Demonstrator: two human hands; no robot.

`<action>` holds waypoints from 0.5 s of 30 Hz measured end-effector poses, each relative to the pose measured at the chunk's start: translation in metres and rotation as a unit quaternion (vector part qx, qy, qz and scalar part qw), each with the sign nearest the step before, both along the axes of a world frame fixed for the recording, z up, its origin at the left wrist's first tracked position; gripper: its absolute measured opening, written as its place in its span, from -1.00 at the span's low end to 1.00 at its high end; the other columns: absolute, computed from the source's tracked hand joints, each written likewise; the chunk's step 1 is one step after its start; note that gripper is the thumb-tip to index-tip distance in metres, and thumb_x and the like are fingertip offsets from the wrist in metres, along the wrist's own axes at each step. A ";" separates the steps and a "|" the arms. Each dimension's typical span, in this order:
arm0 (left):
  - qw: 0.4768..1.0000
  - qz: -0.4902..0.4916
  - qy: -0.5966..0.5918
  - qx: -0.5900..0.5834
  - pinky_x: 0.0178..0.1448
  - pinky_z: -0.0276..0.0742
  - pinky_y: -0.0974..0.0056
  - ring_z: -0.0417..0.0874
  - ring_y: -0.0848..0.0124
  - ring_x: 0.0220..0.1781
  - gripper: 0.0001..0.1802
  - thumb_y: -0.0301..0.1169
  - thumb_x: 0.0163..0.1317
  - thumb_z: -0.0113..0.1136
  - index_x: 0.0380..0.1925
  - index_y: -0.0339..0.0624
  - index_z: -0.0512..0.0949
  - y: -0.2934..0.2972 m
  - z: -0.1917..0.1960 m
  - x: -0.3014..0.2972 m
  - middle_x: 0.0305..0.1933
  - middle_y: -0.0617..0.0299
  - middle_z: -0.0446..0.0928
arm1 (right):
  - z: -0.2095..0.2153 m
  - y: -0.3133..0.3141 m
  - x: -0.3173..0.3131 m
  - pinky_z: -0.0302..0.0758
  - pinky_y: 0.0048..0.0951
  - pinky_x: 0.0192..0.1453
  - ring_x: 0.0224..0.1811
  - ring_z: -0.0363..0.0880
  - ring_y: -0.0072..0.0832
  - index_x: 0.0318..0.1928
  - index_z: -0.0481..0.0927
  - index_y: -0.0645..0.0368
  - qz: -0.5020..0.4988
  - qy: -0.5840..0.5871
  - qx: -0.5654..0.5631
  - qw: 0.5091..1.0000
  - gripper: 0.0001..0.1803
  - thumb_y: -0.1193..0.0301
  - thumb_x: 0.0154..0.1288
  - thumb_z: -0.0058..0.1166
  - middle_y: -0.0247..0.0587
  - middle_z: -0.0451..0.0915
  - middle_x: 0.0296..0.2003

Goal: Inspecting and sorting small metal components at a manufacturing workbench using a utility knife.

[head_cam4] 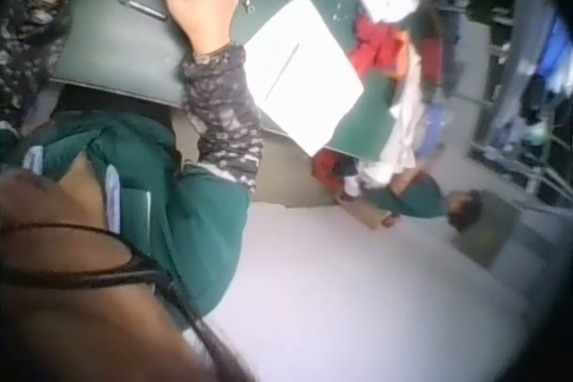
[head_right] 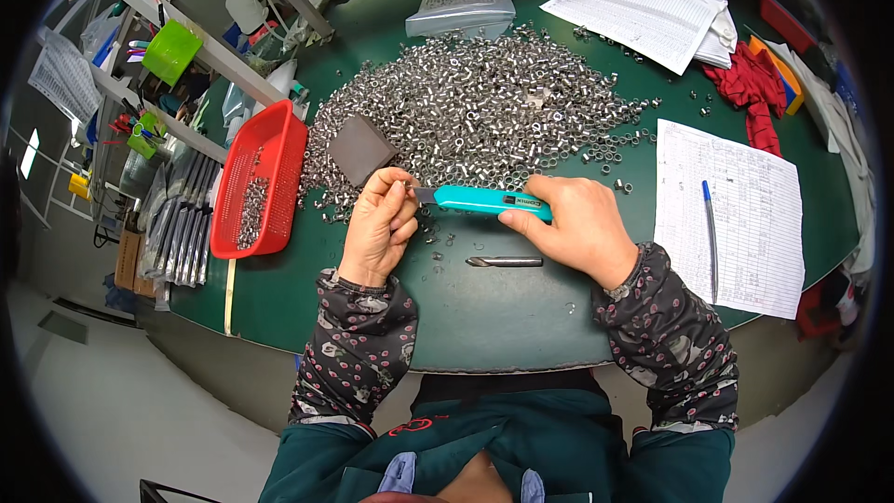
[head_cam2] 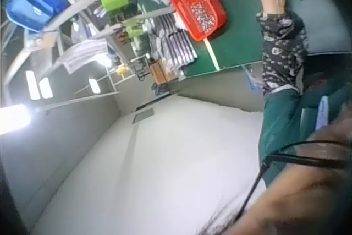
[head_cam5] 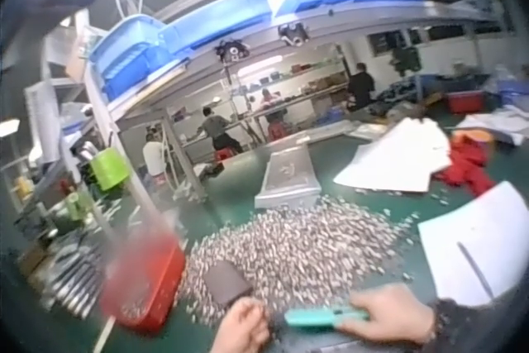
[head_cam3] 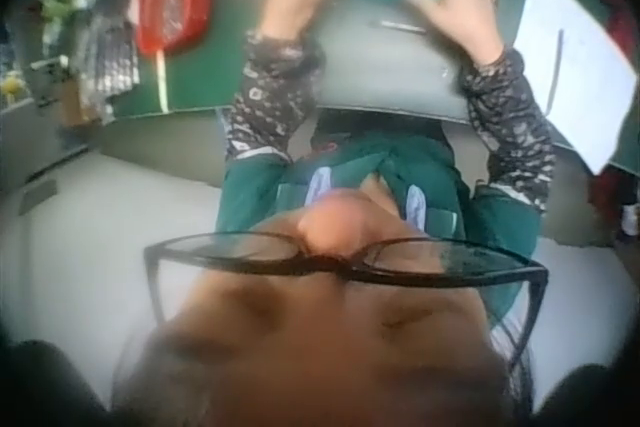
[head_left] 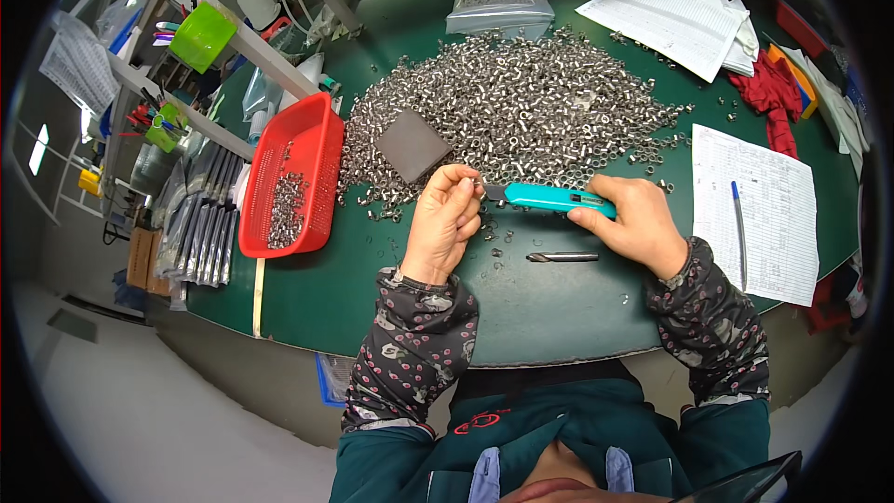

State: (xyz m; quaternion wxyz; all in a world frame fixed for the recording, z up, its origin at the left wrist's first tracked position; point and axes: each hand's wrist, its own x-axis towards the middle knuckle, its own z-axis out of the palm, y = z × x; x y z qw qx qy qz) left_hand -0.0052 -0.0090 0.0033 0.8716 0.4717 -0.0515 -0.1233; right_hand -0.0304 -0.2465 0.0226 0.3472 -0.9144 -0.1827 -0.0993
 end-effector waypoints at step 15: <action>0.999 0.023 -0.019 0.032 -0.68 0.00 0.62 0.09 0.74 -0.70 -0.91 -0.45 0.21 -0.01 -0.30 -0.21 0.41 -0.002 -0.001 -0.005 -0.50 0.38 0.35 | -0.001 0.002 0.000 0.33 -0.23 -0.50 -0.59 0.45 -0.14 -0.48 0.53 0.17 0.005 0.063 -0.003 0.998 -0.60 0.05 0.01 0.05 -0.08 0.44 -0.69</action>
